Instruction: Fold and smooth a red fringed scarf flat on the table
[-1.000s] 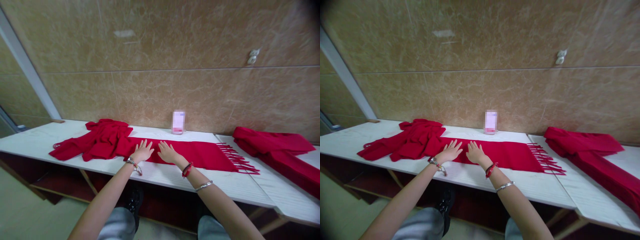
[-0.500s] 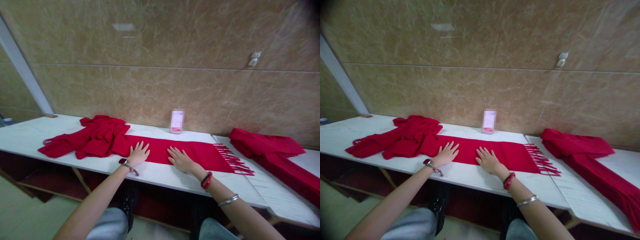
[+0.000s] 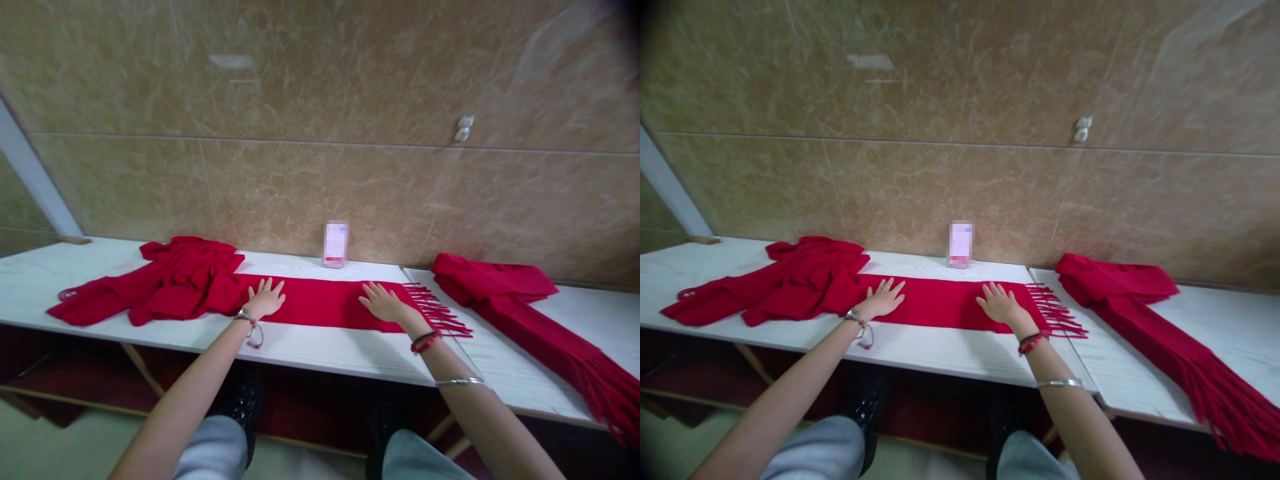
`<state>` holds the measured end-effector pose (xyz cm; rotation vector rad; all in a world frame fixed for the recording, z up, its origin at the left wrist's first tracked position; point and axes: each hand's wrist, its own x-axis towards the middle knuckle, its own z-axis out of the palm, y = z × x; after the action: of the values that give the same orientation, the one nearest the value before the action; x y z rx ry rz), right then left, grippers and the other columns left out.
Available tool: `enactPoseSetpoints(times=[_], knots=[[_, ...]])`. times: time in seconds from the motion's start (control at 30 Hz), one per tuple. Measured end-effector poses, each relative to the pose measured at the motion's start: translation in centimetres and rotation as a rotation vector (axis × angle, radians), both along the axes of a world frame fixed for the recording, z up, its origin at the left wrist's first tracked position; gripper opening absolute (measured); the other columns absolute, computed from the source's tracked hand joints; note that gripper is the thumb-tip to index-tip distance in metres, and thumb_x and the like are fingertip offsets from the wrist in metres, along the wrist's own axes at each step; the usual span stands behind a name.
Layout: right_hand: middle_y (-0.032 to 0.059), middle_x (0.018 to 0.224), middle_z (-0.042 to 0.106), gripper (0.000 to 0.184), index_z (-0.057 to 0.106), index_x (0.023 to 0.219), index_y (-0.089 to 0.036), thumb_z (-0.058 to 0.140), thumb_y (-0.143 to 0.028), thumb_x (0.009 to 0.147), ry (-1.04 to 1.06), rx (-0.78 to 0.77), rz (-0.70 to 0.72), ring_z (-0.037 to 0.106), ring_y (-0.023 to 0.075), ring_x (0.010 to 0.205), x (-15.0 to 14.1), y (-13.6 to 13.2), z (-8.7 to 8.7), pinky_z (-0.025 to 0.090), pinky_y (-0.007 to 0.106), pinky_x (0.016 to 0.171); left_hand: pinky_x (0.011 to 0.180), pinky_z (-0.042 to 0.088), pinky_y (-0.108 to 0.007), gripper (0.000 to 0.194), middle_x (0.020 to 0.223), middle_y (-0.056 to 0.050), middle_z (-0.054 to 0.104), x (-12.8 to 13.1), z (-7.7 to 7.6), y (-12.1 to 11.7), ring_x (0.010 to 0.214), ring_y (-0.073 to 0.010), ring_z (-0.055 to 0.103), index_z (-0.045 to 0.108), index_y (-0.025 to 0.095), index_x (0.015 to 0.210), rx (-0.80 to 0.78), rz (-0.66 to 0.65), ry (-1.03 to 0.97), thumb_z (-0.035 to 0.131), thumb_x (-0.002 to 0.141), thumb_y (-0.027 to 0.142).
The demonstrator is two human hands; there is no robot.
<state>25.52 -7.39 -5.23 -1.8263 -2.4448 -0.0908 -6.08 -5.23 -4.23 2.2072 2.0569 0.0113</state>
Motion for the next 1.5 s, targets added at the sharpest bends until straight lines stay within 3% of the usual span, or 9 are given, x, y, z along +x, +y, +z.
enactPoseSetpoints(times=[0.2, 0.37, 0.6, 0.9, 1.03, 1.13, 1.3, 1.4, 1.5], knots=[[0.0162, 0.146, 0.012, 0.058, 0.021, 0.139, -0.010, 0.025, -0.042, 0.091, 0.144, -0.148, 0.029, 0.011, 0.0306, 0.132, -11.2, 2.2, 2.4, 0.017, 0.055, 0.101, 0.101, 0.014, -0.057, 0.054, 0.147, -0.007, 0.009, 3.0, -0.1, 1.9, 0.133, -0.0305, 0.007, 0.021, 0.025, 0.139, 0.090, -0.004, -0.034, 0.020, 0.088, 0.042], [0.0096, 0.147, 0.013, 0.055, 0.019, 0.140, -0.017, 0.021, -0.043, 0.091, 0.164, -0.226, 0.037, 0.009, 0.0249, 0.133, -13.3, 4.3, 0.3, 0.014, 0.052, 0.103, 0.099, 0.016, -0.059, 0.052, 0.146, -0.005, 0.016, 3.1, -1.7, 2.5, 0.132, -0.0305, 0.012, 0.026, 0.026, 0.138, 0.078, -0.030, -0.040, 0.017, 0.089, 0.041], [0.0061, 0.148, 0.010, 0.051, 0.018, 0.140, -0.022, 0.016, -0.040, 0.092, 0.114, -0.246, -0.094, 0.008, 0.0229, 0.133, -8.0, 5.6, -1.0, 0.010, 0.054, 0.103, 0.101, 0.013, -0.057, 0.052, 0.146, -0.001, 0.016, 2.6, -2.3, 2.9, 0.132, -0.0293, 0.013, 0.026, 0.030, 0.137, 0.094, 0.010, -0.055, 0.020, 0.087, 0.042], [0.0080, 0.147, 0.014, 0.050, 0.019, 0.139, -0.023, 0.012, -0.038, 0.092, 0.038, -0.205, -0.438, 0.011, 0.0241, 0.133, 5.9, 3.8, -2.1, 0.014, 0.057, 0.101, 0.103, 0.013, -0.055, 0.053, 0.146, -0.001, 0.016, 2.6, -2.0, 2.9, 0.133, -0.0288, 0.012, 0.027, 0.029, 0.138, 0.075, 0.017, -0.077, 0.022, 0.087, 0.043], [0.0126, 0.144, 0.023, 0.049, 0.029, 0.136, -0.016, 0.019, -0.038, 0.093, 0.006, -0.063, -0.497, 0.017, 0.0265, 0.132, 7.4, 2.5, -1.3, 0.017, 0.056, 0.101, 0.103, 0.012, -0.055, 0.053, 0.146, -0.003, 0.015, 2.6, -2.1, 3.0, 0.133, -0.0293, 0.011, 0.026, 0.027, 0.138, 0.073, 0.009, -0.083, 0.022, 0.087, 0.044], [0.0185, 0.139, 0.031, 0.051, 0.035, 0.132, -0.008, 0.030, -0.037, 0.091, 0.047, 0.105, -0.358, 0.025, 0.0276, 0.129, 4.1, 1.4, 1.1, 0.025, 0.047, 0.101, 0.100, 0.015, -0.057, 0.054, 0.146, -0.008, 0.015, 2.0, -2.0, 3.5, 0.132, -0.0317, 0.013, 0.028, 0.024, 0.137, 0.066, -0.036, -0.083, 0.024, 0.088, 0.045], [0.0130, 0.121, 0.055, 0.040, 0.052, 0.119, -0.012, 0.043, -0.034, 0.086, 0.138, 0.130, 0.265, 0.049, 0.0206, 0.112, -6.0, -2.7, 3.9, 0.038, 0.030, 0.092, 0.099, 0.026, -0.047, 0.045, 0.137, -0.013, 0.037, 0.4, -0.5, 5.4, 0.126, -0.0289, 0.030, 0.043, 0.018, 0.127, 0.123, -0.254, -0.064, 0.033, 0.087, 0.035], [0.0097, 0.106, 0.063, 0.029, 0.059, 0.106, -0.015, 0.050, -0.029, 0.083, 0.072, 0.138, 0.388, 0.057, 0.0210, 0.099, -11.2, -5.1, 3.5, 0.045, 0.028, 0.081, 0.097, 0.031, -0.028, 0.037, 0.125, -0.009, 0.052, -0.2, 0.4, 6.9, 0.115, -0.0198, 0.045, 0.053, 0.017, 0.115, 0.122, -0.407, -0.065, 0.043, 0.081, 0.026], [0.0102, 0.091, 0.066, 0.018, 0.062, 0.092, -0.012, 0.049, -0.017, 0.081, -0.033, 0.172, 0.406, 0.060, 0.0212, 0.087, -14.3, -6.0, 2.7, 0.045, 0.029, 0.077, 0.091, 0.035, -0.024, 0.030, 0.112, -0.008, 0.060, -0.2, 0.4, 8.3, 0.103, -0.0184, 0.053, 0.060, 0.016, 0.103, 0.139, -0.531, -0.069, 0.048, 0.077, 0.023]])
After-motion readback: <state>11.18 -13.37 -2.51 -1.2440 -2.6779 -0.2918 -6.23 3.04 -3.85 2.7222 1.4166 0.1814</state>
